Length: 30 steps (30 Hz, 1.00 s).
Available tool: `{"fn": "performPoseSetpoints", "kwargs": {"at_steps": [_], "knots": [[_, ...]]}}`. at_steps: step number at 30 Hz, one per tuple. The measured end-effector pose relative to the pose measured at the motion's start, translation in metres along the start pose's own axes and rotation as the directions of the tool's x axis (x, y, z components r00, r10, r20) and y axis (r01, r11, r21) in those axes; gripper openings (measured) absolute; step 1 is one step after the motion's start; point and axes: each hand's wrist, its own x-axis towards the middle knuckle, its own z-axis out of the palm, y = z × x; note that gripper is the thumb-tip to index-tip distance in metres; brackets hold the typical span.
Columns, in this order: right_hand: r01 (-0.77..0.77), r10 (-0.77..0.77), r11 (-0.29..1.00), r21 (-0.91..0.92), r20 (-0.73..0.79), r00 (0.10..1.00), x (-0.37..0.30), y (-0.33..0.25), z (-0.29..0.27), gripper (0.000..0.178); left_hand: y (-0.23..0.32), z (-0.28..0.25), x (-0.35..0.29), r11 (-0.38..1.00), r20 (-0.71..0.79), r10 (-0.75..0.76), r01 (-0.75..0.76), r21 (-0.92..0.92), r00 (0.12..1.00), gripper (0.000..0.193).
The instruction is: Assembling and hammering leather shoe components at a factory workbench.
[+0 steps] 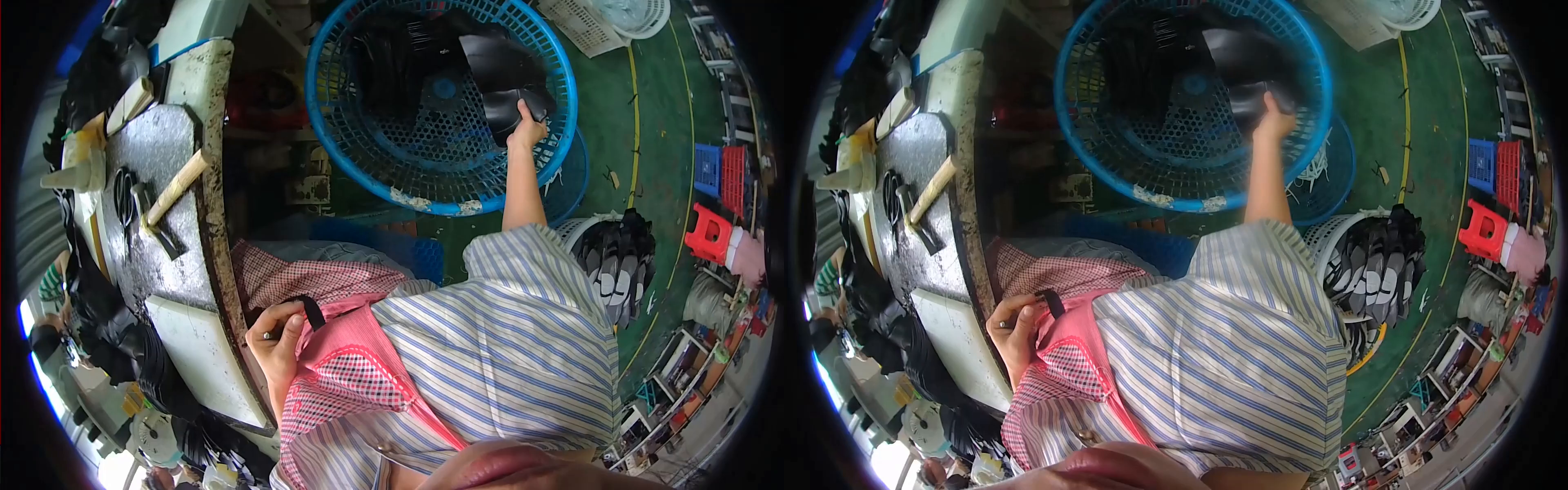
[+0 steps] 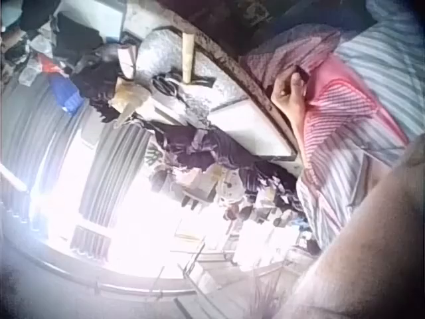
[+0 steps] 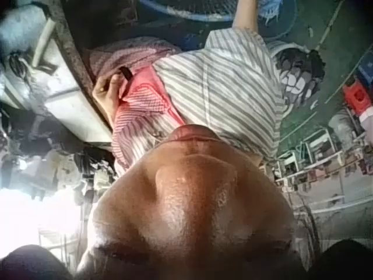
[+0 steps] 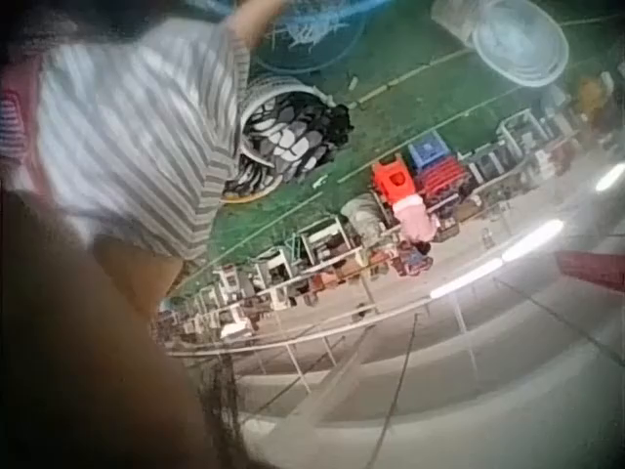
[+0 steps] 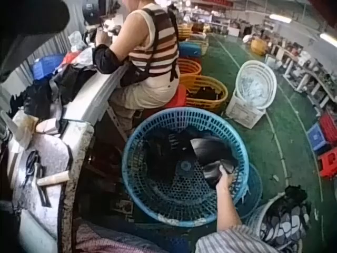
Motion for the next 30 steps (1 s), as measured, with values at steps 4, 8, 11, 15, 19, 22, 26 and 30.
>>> {"fn": "performPoseSetpoints", "kwargs": {"at_steps": [4, 8, 11, 15, 19, 22, 26, 30], "knots": [[-0.145, 0.081, 0.908, 0.392, 0.176, 0.981, 0.029, -0.017, 0.020, 0.041, 0.004, 0.018, 0.005, 1.000, -0.027, -0.006, 0.006, 0.015, 1.000, 0.014], [0.333, -0.295, 0.940, -0.078, 0.306, 0.905, 0.127, 0.026, 0.040, 0.049, 0.004, 0.019, 0.007, 1.000, -0.030, 0.002, -0.002, 0.010, 1.000, 0.015], [0.405, -0.253, 0.402, -0.821, 0.325, 0.911, 0.119, 0.025, 0.068, 0.057, 0.004, 0.024, 0.003, 1.000, -0.087, -0.019, 0.019, 0.001, 0.996, 0.014], [0.208, 0.157, 0.648, -0.733, 0.396, 0.905, 0.130, 0.033, 0.052, 0.066, -0.001, 0.021, 0.000, 1.000, -0.090, -0.017, 0.018, 0.005, 0.996, 0.013], [0.136, 0.092, 0.392, -0.910, 0.186, 0.978, 0.121, 0.025, 0.045, 0.072, -0.003, 0.021, 0.002, 0.998, -0.060, -0.041, 0.044, 0.048, 0.997, 0.012], [0.215, 0.028, 0.849, -0.484, 0.446, 0.894, 0.112, 0.027, 0.047, 0.056, -0.003, 0.021, 0.000, 0.997, -0.020, -0.082, 0.082, -0.002, 0.996, 0.012], [0.407, -0.236, 0.599, -0.690, 0.334, 0.913, 0.102, 0.011, 0.069, 0.048, -0.006, 0.022, 0.002, 0.998, -0.015, -0.060, 0.060, 0.005, 0.998, 0.013], [0.557, -0.416, 0.337, -0.759, 0.410, 0.811, 0.062, -0.077, 0.094, 0.045, -0.010, 0.017, 0.000, 0.998, -0.038, -0.034, 0.031, -0.063, 0.999, 0.013]]}}
